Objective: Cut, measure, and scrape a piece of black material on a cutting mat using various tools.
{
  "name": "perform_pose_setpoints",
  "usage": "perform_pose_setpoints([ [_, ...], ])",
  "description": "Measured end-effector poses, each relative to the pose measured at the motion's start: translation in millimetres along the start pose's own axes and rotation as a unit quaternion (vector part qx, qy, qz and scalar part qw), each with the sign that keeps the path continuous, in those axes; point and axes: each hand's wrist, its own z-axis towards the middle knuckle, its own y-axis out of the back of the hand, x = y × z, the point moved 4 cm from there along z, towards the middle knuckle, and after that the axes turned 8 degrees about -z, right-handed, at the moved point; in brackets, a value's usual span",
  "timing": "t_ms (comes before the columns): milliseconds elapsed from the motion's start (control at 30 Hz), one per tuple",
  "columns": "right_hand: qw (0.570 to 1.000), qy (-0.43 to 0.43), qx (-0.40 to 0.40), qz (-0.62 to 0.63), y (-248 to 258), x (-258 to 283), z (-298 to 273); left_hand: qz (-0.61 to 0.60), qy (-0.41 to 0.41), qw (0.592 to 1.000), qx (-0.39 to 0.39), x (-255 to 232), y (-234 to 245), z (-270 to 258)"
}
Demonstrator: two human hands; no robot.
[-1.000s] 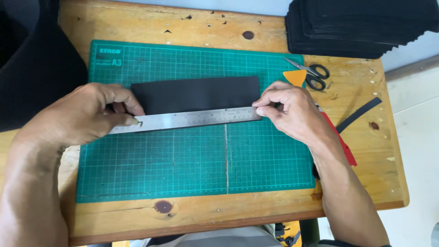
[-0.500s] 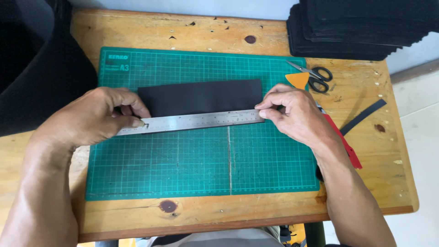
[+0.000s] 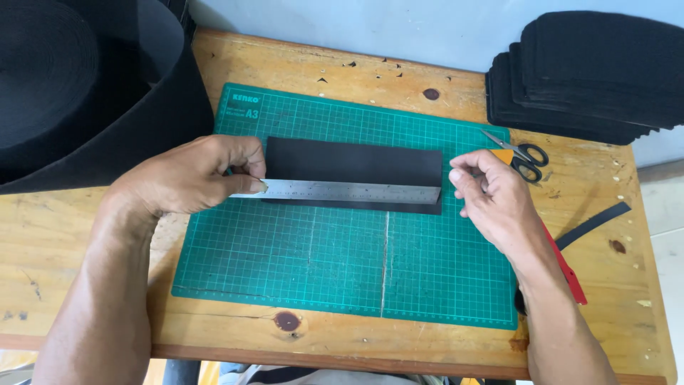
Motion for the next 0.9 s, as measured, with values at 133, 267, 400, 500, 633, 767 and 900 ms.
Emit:
perform_pose_setpoints([
  [133,0.999,-0.020,-0.002,0.042,-2,-10,5,-0.022,-0.008,0.999,-0.022,2,7,-3],
  [267,0.998,-0.019,0.009,0.056,-6,-8,3,-0.046,-0.016,0.998,-0.036,3,8,0],
  [400,0.994,0.091,-0.013,0.065,-8,-3,-1,-0.056,-0.026,0.996,-0.067,-15,5,-2],
  [500,0.993,0.108,-0.040,-0.009,-7,-4,1,-0.074,-0.040,0.993,-0.077,-16,6,-4],
  [633,0.998,0.057,-0.027,-0.011,-7,11,-15,-0.076,-0.037,0.993,-0.087,-8,10,-2],
  [767,0.995,0.095,-0.012,0.024,-12,-5,-2,-0.095,-0.066,0.989,-0.090,-8,11,-1],
  [900,0.995,0.088,-0.036,-0.023,2,-19,6,-0.136,-0.090,0.983,-0.079,-7,10,2],
])
